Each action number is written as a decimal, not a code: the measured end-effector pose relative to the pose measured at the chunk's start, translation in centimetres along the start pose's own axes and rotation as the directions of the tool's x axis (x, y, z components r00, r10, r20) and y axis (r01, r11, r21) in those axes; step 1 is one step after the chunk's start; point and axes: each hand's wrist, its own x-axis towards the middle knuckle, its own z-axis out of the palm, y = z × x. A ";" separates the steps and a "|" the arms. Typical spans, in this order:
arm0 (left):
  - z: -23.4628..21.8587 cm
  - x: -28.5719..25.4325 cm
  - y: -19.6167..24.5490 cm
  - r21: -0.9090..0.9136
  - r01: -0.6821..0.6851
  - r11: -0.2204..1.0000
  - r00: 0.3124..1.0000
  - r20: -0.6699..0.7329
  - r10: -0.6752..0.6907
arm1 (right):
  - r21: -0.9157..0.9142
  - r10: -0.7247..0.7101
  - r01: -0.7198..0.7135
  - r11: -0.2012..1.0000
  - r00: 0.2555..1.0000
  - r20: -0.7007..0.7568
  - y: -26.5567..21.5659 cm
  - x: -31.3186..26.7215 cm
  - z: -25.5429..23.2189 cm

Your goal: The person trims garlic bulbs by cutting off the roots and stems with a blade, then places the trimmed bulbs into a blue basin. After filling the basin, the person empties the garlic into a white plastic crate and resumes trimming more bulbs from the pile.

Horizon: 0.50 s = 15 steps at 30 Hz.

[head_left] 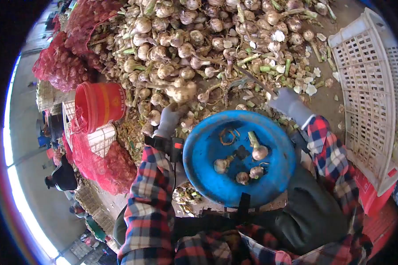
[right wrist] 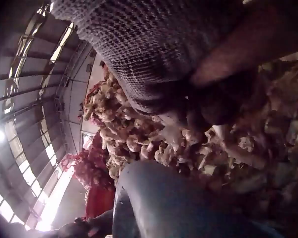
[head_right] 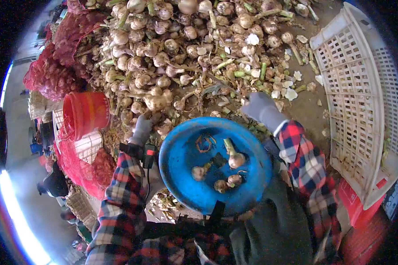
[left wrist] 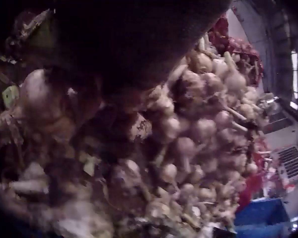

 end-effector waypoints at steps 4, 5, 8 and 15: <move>6.8 -2.7 8.6 -0.047 -0.229 0.972 0.958 0.169 0.233 | 0.040 -0.105 0.104 0.994 0.994 0.022 -4.0 -1.2 -0.6; 7.8 -2.0 9.5 -0.037 -0.303 0.952 0.926 0.223 0.304 | -0.004 -0.186 0.186 0.983 0.982 -0.025 -4.2 -1.2 -0.2; 9.2 -0.8 9.6 0.043 -0.315 0.948 0.944 0.119 0.308 | 0.042 -0.296 0.319 0.947 0.914 -0.278 -3.4 -1.5 1.7; 7.6 1.2 3.1 0.109 -0.590 0.800 0.764 0.395 0.510 | -0.141 -0.654 0.679 0.721 0.598 -0.464 -4.7 -5.1 -0.9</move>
